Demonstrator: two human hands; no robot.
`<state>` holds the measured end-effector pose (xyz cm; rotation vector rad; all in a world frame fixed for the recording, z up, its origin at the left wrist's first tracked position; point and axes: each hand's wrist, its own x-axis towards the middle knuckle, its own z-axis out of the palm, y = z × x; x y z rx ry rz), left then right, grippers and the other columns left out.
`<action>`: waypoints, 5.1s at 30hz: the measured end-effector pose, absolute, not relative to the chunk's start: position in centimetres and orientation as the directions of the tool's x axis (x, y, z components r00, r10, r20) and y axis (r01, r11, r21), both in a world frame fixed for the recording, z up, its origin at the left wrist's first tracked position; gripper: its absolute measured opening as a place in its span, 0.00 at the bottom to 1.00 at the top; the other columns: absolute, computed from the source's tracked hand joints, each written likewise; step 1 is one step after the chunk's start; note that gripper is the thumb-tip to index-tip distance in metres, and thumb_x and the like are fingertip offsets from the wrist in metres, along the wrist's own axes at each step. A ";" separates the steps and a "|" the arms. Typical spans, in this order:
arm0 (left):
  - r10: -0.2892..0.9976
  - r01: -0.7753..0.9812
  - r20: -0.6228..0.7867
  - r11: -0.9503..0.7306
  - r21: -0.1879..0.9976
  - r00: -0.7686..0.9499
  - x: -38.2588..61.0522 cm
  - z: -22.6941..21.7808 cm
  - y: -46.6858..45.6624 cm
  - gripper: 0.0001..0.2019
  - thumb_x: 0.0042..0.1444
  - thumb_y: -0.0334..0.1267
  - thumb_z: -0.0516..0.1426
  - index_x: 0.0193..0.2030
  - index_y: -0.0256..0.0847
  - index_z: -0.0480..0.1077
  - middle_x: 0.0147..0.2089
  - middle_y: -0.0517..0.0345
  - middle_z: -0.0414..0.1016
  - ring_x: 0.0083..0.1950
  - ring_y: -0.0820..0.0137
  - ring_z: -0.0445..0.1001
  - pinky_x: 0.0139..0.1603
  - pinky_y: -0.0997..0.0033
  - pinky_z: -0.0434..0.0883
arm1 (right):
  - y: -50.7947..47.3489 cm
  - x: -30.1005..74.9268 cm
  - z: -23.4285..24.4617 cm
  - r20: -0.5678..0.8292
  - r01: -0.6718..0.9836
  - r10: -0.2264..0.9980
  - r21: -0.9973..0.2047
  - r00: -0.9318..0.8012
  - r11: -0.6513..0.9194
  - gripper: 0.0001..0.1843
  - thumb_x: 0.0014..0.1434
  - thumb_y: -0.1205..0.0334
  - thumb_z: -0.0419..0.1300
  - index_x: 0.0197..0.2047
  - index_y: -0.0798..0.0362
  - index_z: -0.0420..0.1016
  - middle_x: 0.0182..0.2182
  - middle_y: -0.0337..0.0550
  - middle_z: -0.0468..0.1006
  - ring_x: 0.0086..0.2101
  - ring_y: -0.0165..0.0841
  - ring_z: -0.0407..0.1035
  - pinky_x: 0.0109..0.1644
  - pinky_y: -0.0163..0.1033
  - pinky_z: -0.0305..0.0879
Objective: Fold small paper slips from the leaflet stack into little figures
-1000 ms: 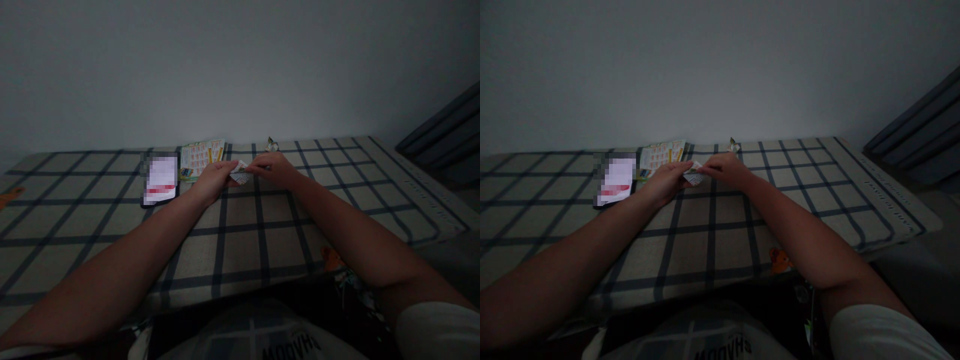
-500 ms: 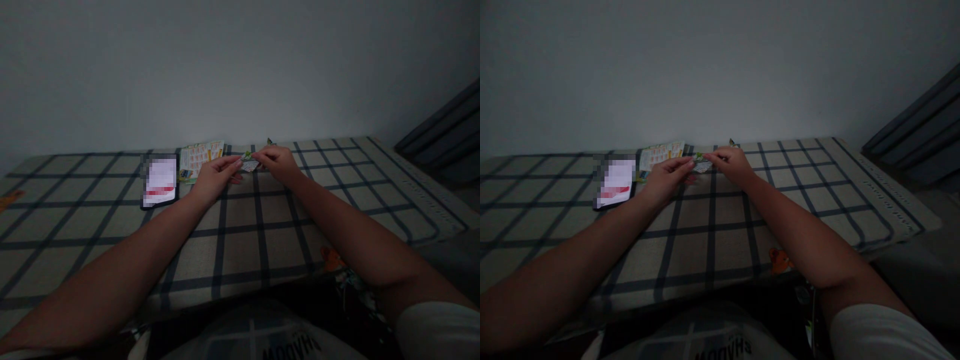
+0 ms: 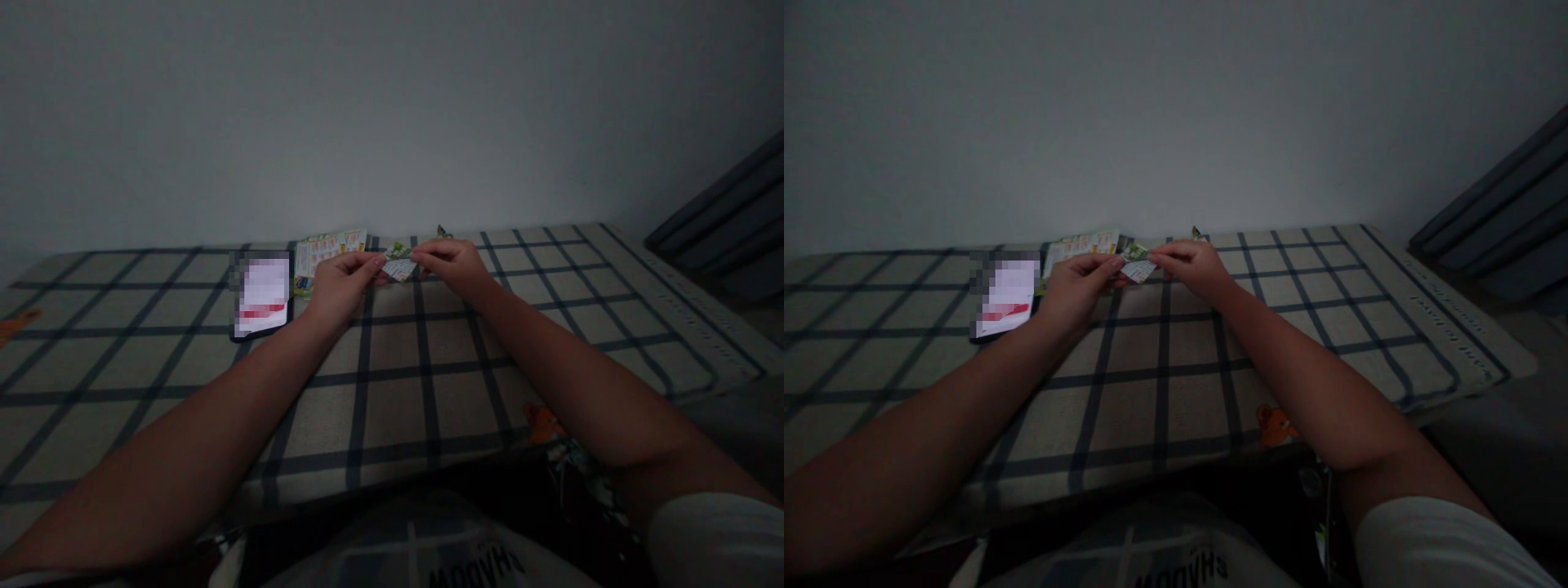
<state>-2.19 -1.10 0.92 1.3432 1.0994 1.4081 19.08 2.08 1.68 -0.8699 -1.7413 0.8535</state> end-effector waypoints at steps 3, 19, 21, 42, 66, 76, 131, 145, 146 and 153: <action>0.966 0.008 0.256 -0.256 0.967 -0.030 -2.2 1.1 -1.3 0.18 0.50 0.50 0.71 0.41 0.38 0.82 0.39 0.52 0.85 0.39 0.68 0.82 0.48 0.66 0.80 | 2.4 19.1 1.4 0.419 0.121 0.865 -0.878 -0.276 0.464 0.24 0.53 0.41 0.71 0.38 0.56 0.85 0.34 0.45 0.83 0.30 0.30 0.74 0.36 0.37 0.75; 0.963 -0.123 0.167 -0.143 0.982 0.210 -2.0 0.5 -1.0 0.22 0.48 0.52 0.72 0.44 0.39 0.83 0.46 0.50 0.84 0.44 0.66 0.81 0.46 0.68 0.80 | 2.8 19.2 0.9 0.530 0.140 0.741 -0.766 -0.413 0.627 0.19 0.58 0.43 0.70 0.37 0.52 0.85 0.37 0.45 0.84 0.39 0.33 0.76 0.46 0.40 0.74; 0.963 -0.113 0.177 -0.157 0.981 0.201 -2.0 0.4 -1.1 0.22 0.47 0.52 0.73 0.44 0.40 0.83 0.46 0.51 0.85 0.43 0.67 0.81 0.47 0.68 0.79 | 3.0 19.3 0.7 0.545 0.143 0.715 -0.743 -0.439 0.654 0.19 0.59 0.43 0.69 0.39 0.51 0.85 0.40 0.46 0.83 0.41 0.34 0.76 0.46 0.40 0.73; 0.935 0.200 0.307 -0.340 0.919 0.179 -2.0 0.3 -1.6 0.17 0.54 0.54 0.69 0.40 0.43 0.85 0.36 0.56 0.84 0.36 0.68 0.76 0.38 0.69 0.69 | 3.9 19.5 0.1 0.522 0.199 0.609 -0.639 -0.597 0.743 0.19 0.64 0.42 0.65 0.39 0.50 0.86 0.42 0.44 0.77 0.45 0.35 0.71 0.53 0.45 0.69; 0.951 0.085 0.271 -0.285 0.955 0.149 -1.8 0.4 -1.6 0.18 0.51 0.54 0.70 0.40 0.41 0.84 0.37 0.53 0.84 0.36 0.68 0.78 0.38 0.69 0.72 | 2.6 18.9 0.7 0.491 0.161 0.747 -0.778 -0.448 0.608 0.26 0.55 0.41 0.71 0.49 0.51 0.80 0.43 0.45 0.79 0.44 0.35 0.73 0.50 0.42 0.71; 0.963 0.031 0.230 -0.237 0.971 0.144 -1.7 0.3 -1.6 0.19 0.49 0.55 0.71 0.36 0.40 0.84 0.35 0.53 0.84 0.34 0.69 0.78 0.37 0.70 0.73 | 2.3 18.7 1.0 0.362 0.150 0.845 -0.881 -0.394 0.448 0.24 0.52 0.44 0.73 0.41 0.56 0.84 0.36 0.45 0.84 0.35 0.32 0.76 0.42 0.38 0.74; 0.969 0.153 0.195 -0.219 0.964 0.153 -2.3 0.5 -1.4 0.14 0.53 0.50 0.67 0.31 0.41 0.80 0.21 0.63 0.69 0.23 0.74 0.62 0.26 0.72 0.57 | 2.2 19.0 1.6 0.285 0.280 0.861 -0.862 -0.421 0.423 0.14 0.54 0.53 0.70 0.30 0.57 0.78 0.27 0.42 0.79 0.30 0.30 0.71 0.37 0.37 0.69; 0.985 -0.118 0.123 -0.109 0.987 0.120 -1.8 0.4 -1.0 0.20 0.43 0.53 0.74 0.35 0.38 0.84 0.34 0.53 0.83 0.34 0.70 0.76 0.42 0.68 0.74 | 1.5 18.5 2.2 0.178 0.234 0.880 -0.924 -0.441 0.304 0.20 0.55 0.45 0.67 0.31 0.56 0.77 0.27 0.40 0.77 0.30 0.30 0.69 0.35 0.36 0.67; 0.984 -0.145 0.100 -0.079 0.986 0.145 -1.7 0.4 -1.1 0.21 0.41 0.53 0.74 0.35 0.38 0.84 0.35 0.53 0.83 0.35 0.70 0.77 0.44 0.68 0.75 | 1.6 18.6 2.2 0.191 0.242 0.875 -0.915 -0.445 0.323 0.20 0.55 0.45 0.67 0.30 0.56 0.77 0.26 0.39 0.76 0.30 0.30 0.68 0.35 0.36 0.65; 0.966 -0.128 -0.028 0.062 0.990 0.256 -2.0 0.6 -1.2 0.19 0.38 0.50 0.76 0.30 0.38 0.83 0.33 0.52 0.83 0.33 0.72 0.77 0.38 0.73 0.76 | 1.8 18.9 2.1 0.239 0.311 0.861 -0.862 -0.449 0.401 0.19 0.57 0.46 0.65 0.31 0.56 0.76 0.26 0.40 0.75 0.30 0.31 0.67 0.34 0.36 0.61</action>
